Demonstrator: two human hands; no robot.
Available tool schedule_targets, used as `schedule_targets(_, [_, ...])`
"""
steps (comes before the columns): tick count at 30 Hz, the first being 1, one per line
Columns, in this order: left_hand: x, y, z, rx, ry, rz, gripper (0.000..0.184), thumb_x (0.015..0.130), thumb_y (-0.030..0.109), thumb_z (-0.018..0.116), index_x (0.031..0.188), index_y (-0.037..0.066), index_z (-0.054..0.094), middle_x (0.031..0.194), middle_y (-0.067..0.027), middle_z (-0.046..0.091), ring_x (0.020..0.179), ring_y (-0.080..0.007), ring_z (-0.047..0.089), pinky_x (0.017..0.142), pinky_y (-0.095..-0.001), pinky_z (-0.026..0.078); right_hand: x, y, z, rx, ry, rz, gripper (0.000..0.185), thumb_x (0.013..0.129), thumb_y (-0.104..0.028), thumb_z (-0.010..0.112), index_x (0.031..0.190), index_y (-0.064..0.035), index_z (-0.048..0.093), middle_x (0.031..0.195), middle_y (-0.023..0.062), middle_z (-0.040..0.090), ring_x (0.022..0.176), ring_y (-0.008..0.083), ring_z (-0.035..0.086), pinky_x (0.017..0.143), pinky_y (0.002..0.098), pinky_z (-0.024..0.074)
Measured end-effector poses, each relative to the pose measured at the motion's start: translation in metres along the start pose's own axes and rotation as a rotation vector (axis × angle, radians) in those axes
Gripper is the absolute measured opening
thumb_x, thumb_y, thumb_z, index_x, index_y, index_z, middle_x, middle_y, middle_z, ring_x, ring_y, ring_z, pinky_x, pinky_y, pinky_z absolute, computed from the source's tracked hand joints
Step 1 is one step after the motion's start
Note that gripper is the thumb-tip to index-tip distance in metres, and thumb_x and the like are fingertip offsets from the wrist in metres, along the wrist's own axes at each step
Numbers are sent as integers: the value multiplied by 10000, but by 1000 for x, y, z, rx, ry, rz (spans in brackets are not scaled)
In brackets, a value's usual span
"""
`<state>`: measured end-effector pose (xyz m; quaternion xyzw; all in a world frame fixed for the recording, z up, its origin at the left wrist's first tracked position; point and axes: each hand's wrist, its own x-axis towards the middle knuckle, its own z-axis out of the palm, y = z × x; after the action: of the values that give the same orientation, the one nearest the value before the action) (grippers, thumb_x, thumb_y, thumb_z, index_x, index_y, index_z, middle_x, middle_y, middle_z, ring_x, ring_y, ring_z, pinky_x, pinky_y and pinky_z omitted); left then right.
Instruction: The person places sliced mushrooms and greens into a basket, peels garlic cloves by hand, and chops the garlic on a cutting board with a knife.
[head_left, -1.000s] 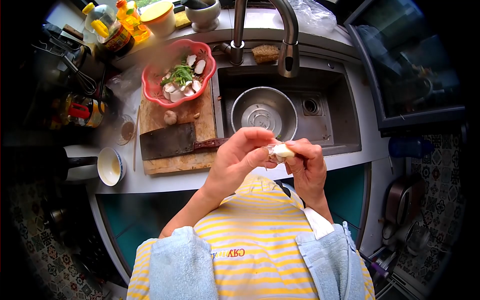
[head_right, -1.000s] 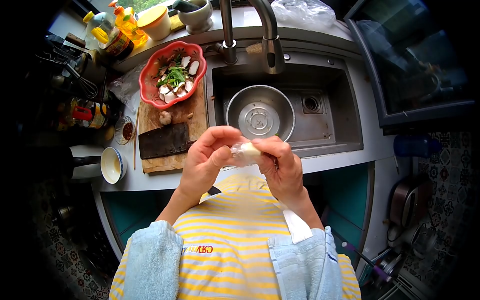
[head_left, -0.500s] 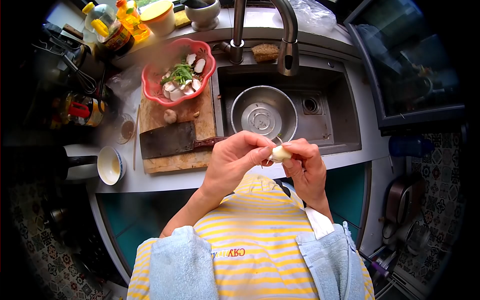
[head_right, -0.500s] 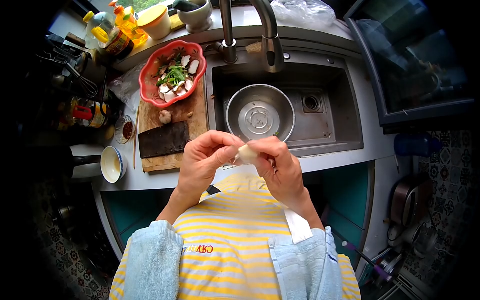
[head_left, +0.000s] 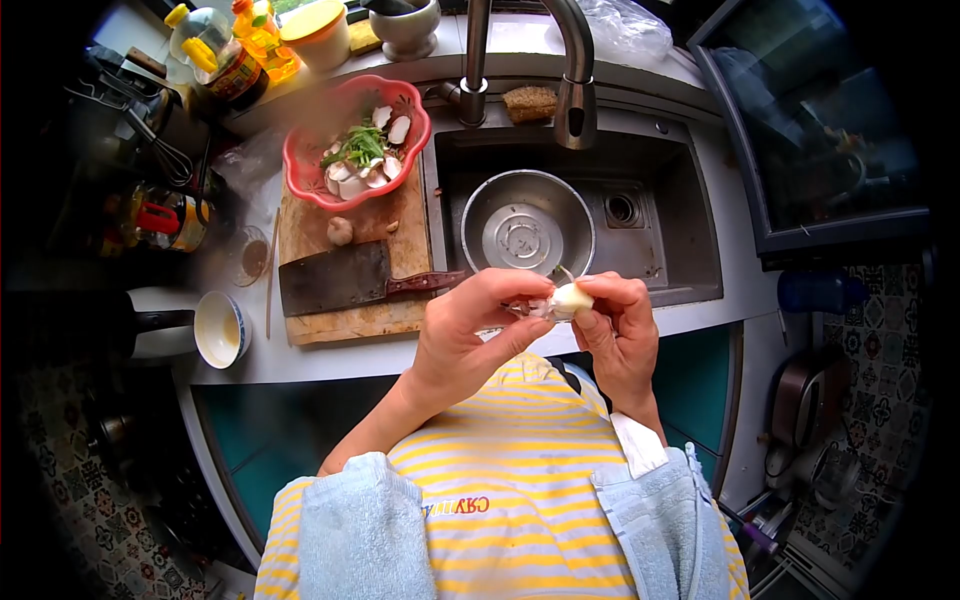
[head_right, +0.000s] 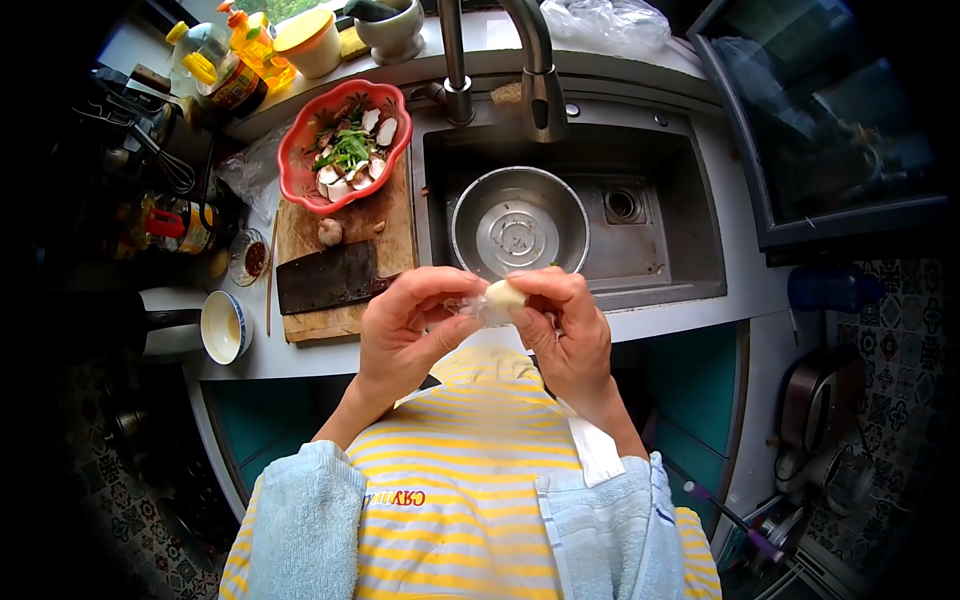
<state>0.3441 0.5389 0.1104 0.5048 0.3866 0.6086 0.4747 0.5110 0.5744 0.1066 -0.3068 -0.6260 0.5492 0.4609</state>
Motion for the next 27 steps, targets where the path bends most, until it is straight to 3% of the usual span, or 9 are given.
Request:
schedule_targets(4, [2,-1,-1,293,-22,170,263,719,-74,657,958,23,607,950,-99,604,819,-164,618,662,-241,538,-2,2,-2,-45,-12,6,208,858,-62,580,1044,-19,496,859,53,540,614,61,469,538,172,390])
schedule_targets(7, [3,-2,-2,342,-13,223,235,713,-92,654,924,2,614,918,-97,618,779,-148,602,685,-241,511,-3,3,-2,-89,-18,-8,212,852,-53,586,1042,-23,498,878,63,553,636,68,486,550,175,400])
schedule_targets(10, [4,-2,-4,379,-30,279,232,711,-90,657,912,16,612,896,-85,630,747,-135,587,628,-228,484,-4,4,-2,-114,-15,-28,216,846,-49,592,1040,-26,499,896,71,563,646,71,494,552,177,403])
schedule_targets(27, [3,-1,-11,348,-33,286,223,707,-103,648,897,7,612,856,-94,632,743,-150,598,623,-232,493,-1,-2,4,-162,-38,-106,232,831,-25,604,1035,-15,495,885,83,579,655,85,501,550,173,405])
